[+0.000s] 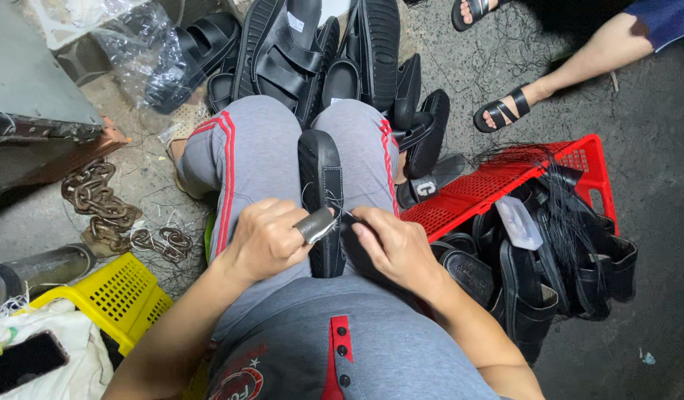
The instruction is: The person sits on the floor and sews a black slipper using a needle and thread. They repeatedly push the needle through the sole and pull the thread to secure the stitching.
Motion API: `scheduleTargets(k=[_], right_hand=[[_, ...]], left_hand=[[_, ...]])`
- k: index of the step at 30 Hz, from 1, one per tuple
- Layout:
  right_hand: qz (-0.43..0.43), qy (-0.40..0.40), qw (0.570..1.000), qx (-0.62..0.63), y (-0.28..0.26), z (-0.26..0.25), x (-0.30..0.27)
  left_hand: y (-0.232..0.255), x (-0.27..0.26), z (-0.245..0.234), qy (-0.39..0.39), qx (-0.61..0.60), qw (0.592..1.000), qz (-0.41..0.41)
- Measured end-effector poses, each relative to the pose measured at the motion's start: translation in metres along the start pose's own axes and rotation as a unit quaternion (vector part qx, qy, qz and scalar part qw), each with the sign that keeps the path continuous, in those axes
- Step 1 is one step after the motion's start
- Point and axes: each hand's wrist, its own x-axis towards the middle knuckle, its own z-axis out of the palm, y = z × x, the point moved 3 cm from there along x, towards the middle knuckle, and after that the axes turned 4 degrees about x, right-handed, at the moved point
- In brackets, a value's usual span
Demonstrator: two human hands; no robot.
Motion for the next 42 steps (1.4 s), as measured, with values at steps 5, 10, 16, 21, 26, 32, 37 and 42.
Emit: scheduleTargets(k=[5,10,16,21,26,32,37,42], right_hand=[[-0.006,0.014,1.000,0.001,0.001,0.004,0.004],[-0.001,0.016,1.000,0.012,0.005,0.005,0.001],[-0.006,0.026,0.999,0.045,-0.006,0.001,0.007],[-0.012,0.032,0.960,0.279,0.006,-0.014,-0.001],[-0.103,0.139,0.644,0.745,0.032,-0.077,0.000],[-0.136,0.172,0.946,0.238,-0.011,-0.030,0.032],[-0.130,0.120,0.984,0.036,-0.002,-0.001,0.029],[0.023,0.002,0.977,0.214,-0.009,-0.003,0.040]], left_hand=[[0.008,0.012,-0.021,0.013,-0.013,1.000,-0.020],[0.008,0.012,-0.021,0.021,-0.014,0.999,-0.025],[0.003,-0.003,-0.007,0.015,-0.011,0.998,-0.065],[0.011,0.006,-0.038,0.025,-0.022,0.991,-0.127],[-0.022,-0.031,-0.029,-0.071,-0.092,0.939,-0.322],[-0.020,0.009,-0.022,0.123,-0.450,0.845,-0.263],[-0.026,0.019,0.014,0.220,-0.626,0.703,-0.256],[-0.036,0.068,0.010,0.266,-0.648,0.674,-0.236]])
